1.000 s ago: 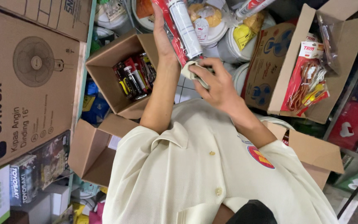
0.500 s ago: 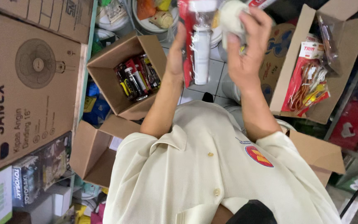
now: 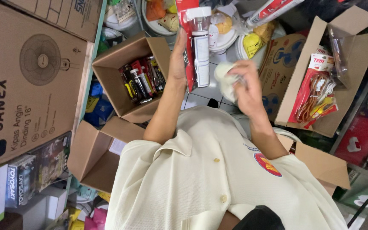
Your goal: The person wipes down packaged items like a pen set and a flashlight using a white cloth while standing in a storage area. The items are then placed into a cardboard box containing other hardware supplies.
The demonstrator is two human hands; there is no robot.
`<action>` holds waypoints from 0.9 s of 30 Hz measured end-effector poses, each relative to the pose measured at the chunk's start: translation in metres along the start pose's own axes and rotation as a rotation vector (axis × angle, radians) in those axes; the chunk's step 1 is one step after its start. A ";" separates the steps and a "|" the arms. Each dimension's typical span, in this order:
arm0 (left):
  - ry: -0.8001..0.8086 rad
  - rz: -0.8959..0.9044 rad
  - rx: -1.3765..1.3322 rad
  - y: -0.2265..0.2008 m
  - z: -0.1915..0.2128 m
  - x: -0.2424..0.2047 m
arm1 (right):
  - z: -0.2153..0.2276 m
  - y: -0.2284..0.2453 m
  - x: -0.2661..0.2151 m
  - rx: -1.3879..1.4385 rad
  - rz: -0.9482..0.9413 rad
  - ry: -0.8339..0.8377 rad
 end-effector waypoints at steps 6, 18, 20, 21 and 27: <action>-0.020 -0.061 0.010 0.030 -0.035 0.001 | -0.022 -0.029 0.015 0.184 -0.033 -0.135; 0.023 0.024 0.090 0.018 -0.030 -0.009 | -0.033 -0.062 -0.003 1.347 -0.409 -0.162; 0.079 0.038 -0.036 0.016 -0.029 -0.011 | -0.035 -0.074 -0.014 1.189 -0.335 -0.114; 0.075 0.038 -0.070 0.015 -0.028 -0.011 | -0.034 -0.082 -0.014 1.061 -0.365 -0.149; -0.056 -0.043 0.111 0.010 -0.013 -0.011 | 0.018 -0.063 0.015 0.486 -0.216 -0.561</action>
Point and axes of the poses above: each hand's wrist, its own x-axis towards the middle knuckle, its own z-axis out of the back of the hand, y = z × x, the point moved 2 cm from there along x, towards the middle knuckle, and after that the axes turned 8 degrees about x, right-handed, at the moved point
